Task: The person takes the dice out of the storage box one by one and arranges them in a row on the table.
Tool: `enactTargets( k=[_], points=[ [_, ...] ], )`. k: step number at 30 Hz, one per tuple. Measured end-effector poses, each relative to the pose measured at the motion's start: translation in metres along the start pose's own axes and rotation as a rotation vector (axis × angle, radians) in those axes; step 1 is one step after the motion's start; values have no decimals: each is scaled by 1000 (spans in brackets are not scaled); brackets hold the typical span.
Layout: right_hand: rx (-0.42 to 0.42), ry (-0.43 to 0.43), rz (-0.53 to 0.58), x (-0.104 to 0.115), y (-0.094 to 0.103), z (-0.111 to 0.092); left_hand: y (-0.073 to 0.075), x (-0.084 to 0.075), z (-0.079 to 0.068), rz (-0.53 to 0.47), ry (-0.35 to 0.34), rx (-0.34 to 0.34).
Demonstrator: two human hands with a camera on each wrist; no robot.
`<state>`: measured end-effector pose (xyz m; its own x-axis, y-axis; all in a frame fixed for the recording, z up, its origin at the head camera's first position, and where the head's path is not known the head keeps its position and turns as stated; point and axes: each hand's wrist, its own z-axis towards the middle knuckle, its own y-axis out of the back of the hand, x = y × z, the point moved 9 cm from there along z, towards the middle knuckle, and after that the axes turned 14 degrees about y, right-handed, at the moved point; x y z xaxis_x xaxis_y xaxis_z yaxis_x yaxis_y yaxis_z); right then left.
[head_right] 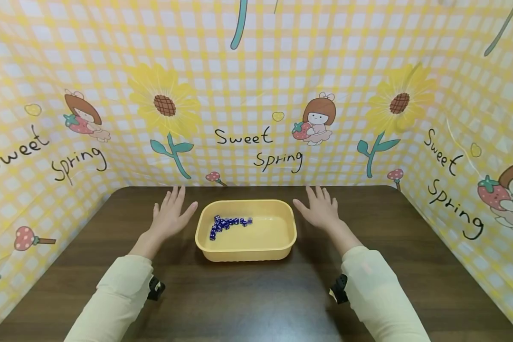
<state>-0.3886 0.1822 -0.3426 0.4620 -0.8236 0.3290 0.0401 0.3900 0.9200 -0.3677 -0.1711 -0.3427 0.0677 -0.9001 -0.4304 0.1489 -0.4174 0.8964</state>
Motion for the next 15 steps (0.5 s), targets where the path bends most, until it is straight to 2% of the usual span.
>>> enactTargets(
  k=[6, 8, 11, 15],
  points=[
    [-101, 57, -10, 15, 10, 9, 8, -6, 0, -100, -41, -42],
    [-132, 69, 0, 20, 13, 11, 12, -7, 0, -160, -57, -45],
    [-184, 80, 40, 29, 17, 15, 14, -7, 0, -279, -57, -24],
    [-246, 79, 115, 39, 18, 22, 12, -2, 2, -425, -8, 27]
  ],
)
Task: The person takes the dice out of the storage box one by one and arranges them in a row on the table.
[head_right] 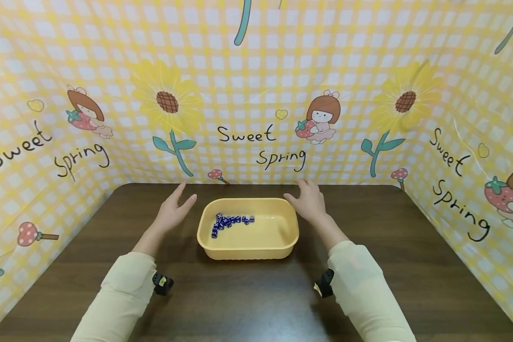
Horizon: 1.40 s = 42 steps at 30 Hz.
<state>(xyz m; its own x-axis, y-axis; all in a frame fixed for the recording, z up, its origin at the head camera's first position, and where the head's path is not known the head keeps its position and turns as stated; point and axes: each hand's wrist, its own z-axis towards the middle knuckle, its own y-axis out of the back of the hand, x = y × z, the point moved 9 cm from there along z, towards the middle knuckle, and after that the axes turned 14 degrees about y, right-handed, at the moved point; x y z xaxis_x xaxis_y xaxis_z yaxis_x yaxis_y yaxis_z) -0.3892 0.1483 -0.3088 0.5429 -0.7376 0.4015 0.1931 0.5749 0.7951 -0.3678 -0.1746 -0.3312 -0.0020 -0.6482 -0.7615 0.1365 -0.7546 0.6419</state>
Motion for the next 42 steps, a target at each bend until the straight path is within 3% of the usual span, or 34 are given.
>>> enactTargets(
  k=[4, 10, 19, 29, 37, 42],
  points=[
    [-45, -1, 61, 8, -7, 8, -5, 9, 2, -106, 76, 45],
    [-126, 9, 150, 20, -16, 15, -12, 13, -3, -310, 138, 99],
    [-187, -70, 379, 20, -41, 21, -32, 38, 0, -519, 260, 135],
    [-110, -162, 594, 20, -78, 20, -58, 52, -7, -746, 347, 221],
    [-54, -226, 784, 22, -98, 15, -70, 58, -8, -757, 385, 249],
    [41, -311, 849, 19, -112, 10, -76, 65, -11, -800, 439, 278]
  ],
)
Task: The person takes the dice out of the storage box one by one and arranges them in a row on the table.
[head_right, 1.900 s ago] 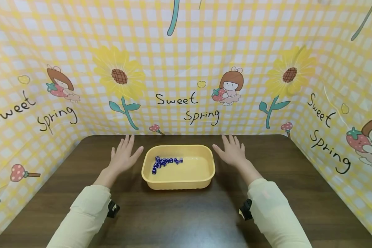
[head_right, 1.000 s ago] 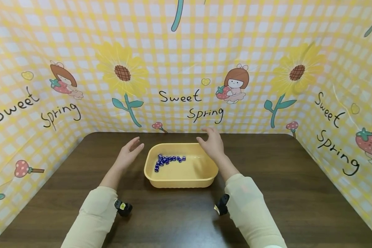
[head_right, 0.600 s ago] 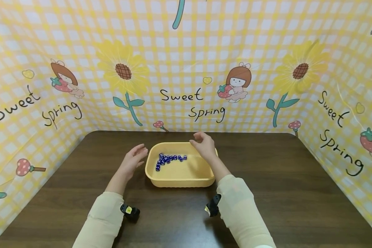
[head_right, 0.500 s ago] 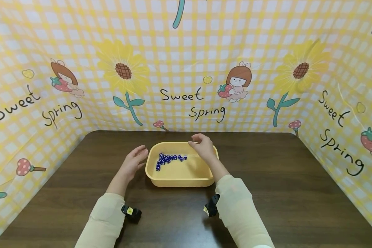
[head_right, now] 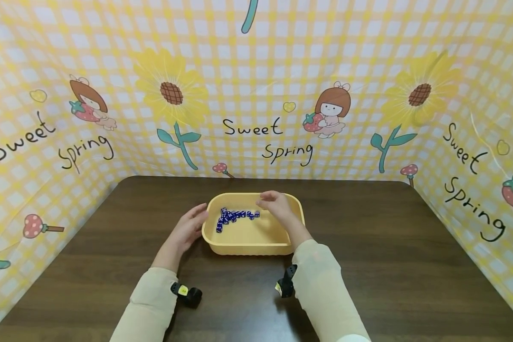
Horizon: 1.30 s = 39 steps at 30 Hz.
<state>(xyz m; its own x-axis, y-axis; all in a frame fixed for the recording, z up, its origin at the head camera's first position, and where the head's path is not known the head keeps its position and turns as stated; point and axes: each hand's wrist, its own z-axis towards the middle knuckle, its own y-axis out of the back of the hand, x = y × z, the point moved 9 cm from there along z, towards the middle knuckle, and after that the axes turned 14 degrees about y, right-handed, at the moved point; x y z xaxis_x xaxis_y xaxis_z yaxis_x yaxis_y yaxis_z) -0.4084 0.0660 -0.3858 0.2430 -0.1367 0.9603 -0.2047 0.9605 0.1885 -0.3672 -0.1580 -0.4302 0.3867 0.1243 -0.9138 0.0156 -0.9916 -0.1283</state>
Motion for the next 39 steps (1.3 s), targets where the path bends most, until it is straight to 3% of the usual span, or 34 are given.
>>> enactTargets(
  k=[6, 14, 29, 39],
  points=[
    [81, -105, 14, -13, -7, -1, 0, 5, 1, -48, 7, 28],
    [152, -147, -33, -23, -13, 3, -1, 10, -1, -93, -4, 50],
    [149, -148, -163, -33, -11, 6, -3, 7, -1, -68, -13, 69],
    [115, -131, -153, -36, -14, 9, -3, 7, 1, -71, -18, 71]
  ],
)
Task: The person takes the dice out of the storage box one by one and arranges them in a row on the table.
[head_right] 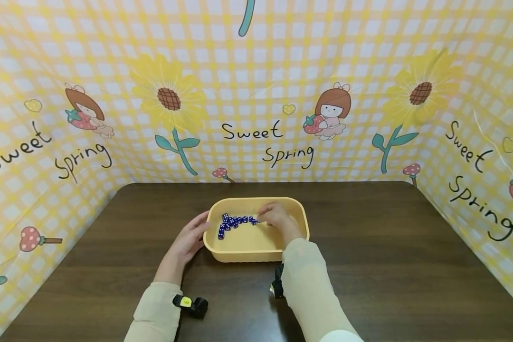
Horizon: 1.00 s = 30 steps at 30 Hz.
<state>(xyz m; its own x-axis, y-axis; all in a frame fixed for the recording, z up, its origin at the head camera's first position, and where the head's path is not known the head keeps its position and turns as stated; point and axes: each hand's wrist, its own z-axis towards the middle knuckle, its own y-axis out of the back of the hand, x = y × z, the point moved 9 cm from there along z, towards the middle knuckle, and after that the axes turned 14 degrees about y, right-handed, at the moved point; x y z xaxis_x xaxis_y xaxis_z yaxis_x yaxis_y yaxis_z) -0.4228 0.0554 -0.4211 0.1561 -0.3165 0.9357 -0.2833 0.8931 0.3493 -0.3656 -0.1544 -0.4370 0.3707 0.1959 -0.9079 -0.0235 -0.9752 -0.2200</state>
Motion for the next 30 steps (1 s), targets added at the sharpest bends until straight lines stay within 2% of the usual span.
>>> enactTargets(
  k=[3, 4, 6, 10, 13, 16, 19, 24, 27, 30],
  points=[
    [-3, 22, -21, -8, 0, 8, 0, -1, 0, -1, -3, -2],
    [4, 40, -16, -20, 0, 16, 0, -1, 0, -3, -2, -4],
    [14, 39, -29, -48, 0, 34, 0, 0, -1, -5, 0, -7],
    [28, 79, -37, -124, 1, 82, 0, 0, -2, -4, 0, -9],
    [15, 98, -73, -152, 2, 100, -1, 0, -3, -6, -1, -9],
    [14, 111, -113, -153, 2, 99, -1, 0, -3, -5, 3, -11],
    [4, 138, -174, -141, 2, 93, 0, 1, -2, -5, 10, -16],
    [-3, 123, -272, -124, 2, 85, 0, 0, -2, -5, -1, -15],
    [10, 154, -281, -115, 1, 81, -1, 0, -3, -12, -4, -13],
    [26, 160, -275, -91, 0, 67, -1, 0, -3, -11, -3, -16]
  ],
)
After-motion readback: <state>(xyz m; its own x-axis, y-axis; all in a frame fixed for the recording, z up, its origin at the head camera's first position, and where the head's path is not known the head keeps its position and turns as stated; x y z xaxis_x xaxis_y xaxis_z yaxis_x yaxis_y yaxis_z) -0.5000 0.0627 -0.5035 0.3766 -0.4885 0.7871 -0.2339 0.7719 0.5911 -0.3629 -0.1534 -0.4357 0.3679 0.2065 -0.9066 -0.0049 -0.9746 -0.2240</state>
